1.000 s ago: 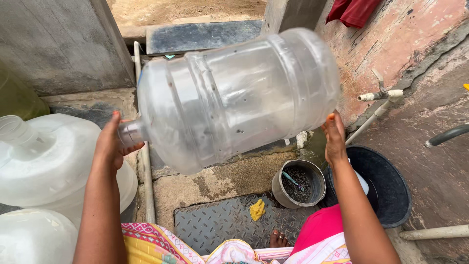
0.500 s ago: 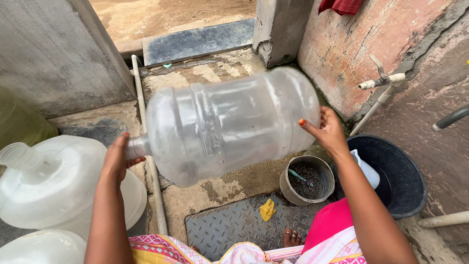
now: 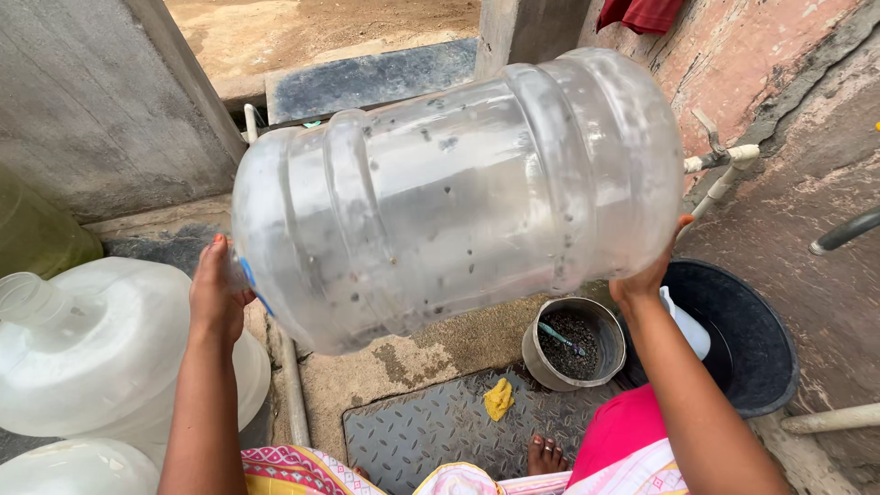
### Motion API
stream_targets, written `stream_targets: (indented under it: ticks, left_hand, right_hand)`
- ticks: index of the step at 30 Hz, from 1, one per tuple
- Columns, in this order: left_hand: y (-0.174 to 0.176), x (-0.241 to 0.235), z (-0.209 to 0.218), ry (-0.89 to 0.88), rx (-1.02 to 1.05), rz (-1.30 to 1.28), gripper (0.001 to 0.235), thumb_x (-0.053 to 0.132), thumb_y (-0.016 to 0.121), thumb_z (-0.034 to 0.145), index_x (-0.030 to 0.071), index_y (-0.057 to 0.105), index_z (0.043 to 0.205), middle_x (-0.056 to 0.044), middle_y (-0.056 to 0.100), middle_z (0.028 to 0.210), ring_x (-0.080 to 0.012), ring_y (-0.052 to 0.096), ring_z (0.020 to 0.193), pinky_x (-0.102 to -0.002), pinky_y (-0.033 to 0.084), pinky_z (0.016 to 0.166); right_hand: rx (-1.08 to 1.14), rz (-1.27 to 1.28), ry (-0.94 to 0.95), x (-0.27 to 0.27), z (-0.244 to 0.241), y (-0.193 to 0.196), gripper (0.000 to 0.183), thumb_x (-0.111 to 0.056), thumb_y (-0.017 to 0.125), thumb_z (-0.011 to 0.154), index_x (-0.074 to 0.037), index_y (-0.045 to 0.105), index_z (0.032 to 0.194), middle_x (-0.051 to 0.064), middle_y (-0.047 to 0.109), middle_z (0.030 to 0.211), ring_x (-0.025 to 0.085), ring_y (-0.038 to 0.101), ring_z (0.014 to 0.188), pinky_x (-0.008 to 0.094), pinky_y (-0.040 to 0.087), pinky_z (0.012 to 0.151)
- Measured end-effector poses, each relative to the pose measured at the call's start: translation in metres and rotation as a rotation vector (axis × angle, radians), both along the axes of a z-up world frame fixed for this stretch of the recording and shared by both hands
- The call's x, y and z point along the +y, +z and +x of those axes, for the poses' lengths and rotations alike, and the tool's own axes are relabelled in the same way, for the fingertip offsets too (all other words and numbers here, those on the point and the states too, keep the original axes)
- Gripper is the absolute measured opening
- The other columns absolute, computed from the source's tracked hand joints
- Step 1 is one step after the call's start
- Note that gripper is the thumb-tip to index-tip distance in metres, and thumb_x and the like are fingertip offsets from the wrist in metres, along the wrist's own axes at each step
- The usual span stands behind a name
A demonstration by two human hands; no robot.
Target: The person holds a large transparent water dispenser and shakes it to dislodge debris. They pour out the dirty water and rinse the dispenser by filling it with water from a tap using a jug, then shaking and pouring it out again.
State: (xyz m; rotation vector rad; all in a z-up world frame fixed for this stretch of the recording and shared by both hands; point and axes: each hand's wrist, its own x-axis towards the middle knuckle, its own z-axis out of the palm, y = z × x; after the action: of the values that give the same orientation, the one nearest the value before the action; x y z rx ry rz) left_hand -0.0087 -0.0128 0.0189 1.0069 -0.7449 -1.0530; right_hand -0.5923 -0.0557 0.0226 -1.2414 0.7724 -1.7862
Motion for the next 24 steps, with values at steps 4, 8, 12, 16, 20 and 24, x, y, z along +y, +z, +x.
stream_targets:
  ticks: [4,8,12,16,20,24]
  left_hand:
    - [-0.020,-0.005,0.009,-0.045,-0.274,0.417,0.049,0.054,0.049,0.099,0.009,0.059,0.115,-0.011,0.067,0.096,-0.0214,0.068,0.077,-0.036,0.057,0.066]
    - [-0.050,-0.005,0.024,-0.110,-0.461,0.762,0.074,0.073,0.047,0.093,0.004,0.061,0.112,-0.011,0.064,0.077,-0.0199,0.058,0.054,-0.032,0.050,0.052]
    - [-0.061,-0.007,0.027,-0.135,-0.574,0.870,0.082,0.073,0.052,0.096,-0.007,0.064,0.110,-0.015,0.063,0.078,-0.0195,0.057,0.053,-0.032,0.051,0.050]
    - [-0.008,0.003,0.027,-0.047,-0.409,0.479,0.047,0.050,0.059,0.099,0.009,0.059,0.121,-0.009,0.062,0.091,-0.0186,0.059,0.064,-0.032,0.055,0.058]
    - [0.045,0.031,0.019,-0.050,-0.071,-0.194,0.033,0.021,0.063,0.091,0.016,0.053,0.122,0.000,0.066,0.108,-0.0144,0.069,0.098,-0.035,0.060,0.083]
    - [0.039,0.029,0.004,-0.077,0.243,-0.473,0.016,0.023,0.061,0.112,0.007,0.061,0.114,-0.007,0.068,0.111,-0.0204,0.067,0.107,-0.039,0.054,0.102]
  right_hand:
    - [0.063,0.239,0.031,0.001,-0.019,-0.021,0.096,-0.077,0.038,0.092,-0.004,0.036,0.155,0.013,0.049,0.152,0.025,0.047,0.142,0.042,0.037,0.117]
    - [0.494,0.750,0.123,-0.013,-0.015,-0.045,0.094,-0.074,0.057,0.085,0.005,0.059,0.136,0.021,0.066,0.132,0.033,0.064,0.125,0.044,0.049,0.106]
    - [0.673,0.938,0.144,-0.020,-0.005,-0.056,0.077,-0.069,0.070,0.074,-0.005,0.074,0.118,0.013,0.072,0.119,0.025,0.068,0.113,0.038,0.050,0.098]
    - [0.823,0.500,-0.045,-0.012,-0.006,-0.017,0.080,-0.066,0.068,0.086,0.008,0.067,0.118,0.026,0.072,0.111,0.031,0.069,0.101,0.044,0.054,0.093]
    - [0.286,-0.096,0.062,0.014,-0.009,0.040,0.086,-0.060,0.065,0.092,-0.001,0.040,0.150,0.019,0.052,0.144,0.027,0.053,0.133,0.044,0.046,0.115]
    - [-0.054,-0.134,0.086,0.026,0.004,0.038,0.083,-0.060,0.057,0.094,-0.003,0.039,0.151,0.017,0.051,0.146,0.027,0.052,0.135,0.044,0.043,0.115]
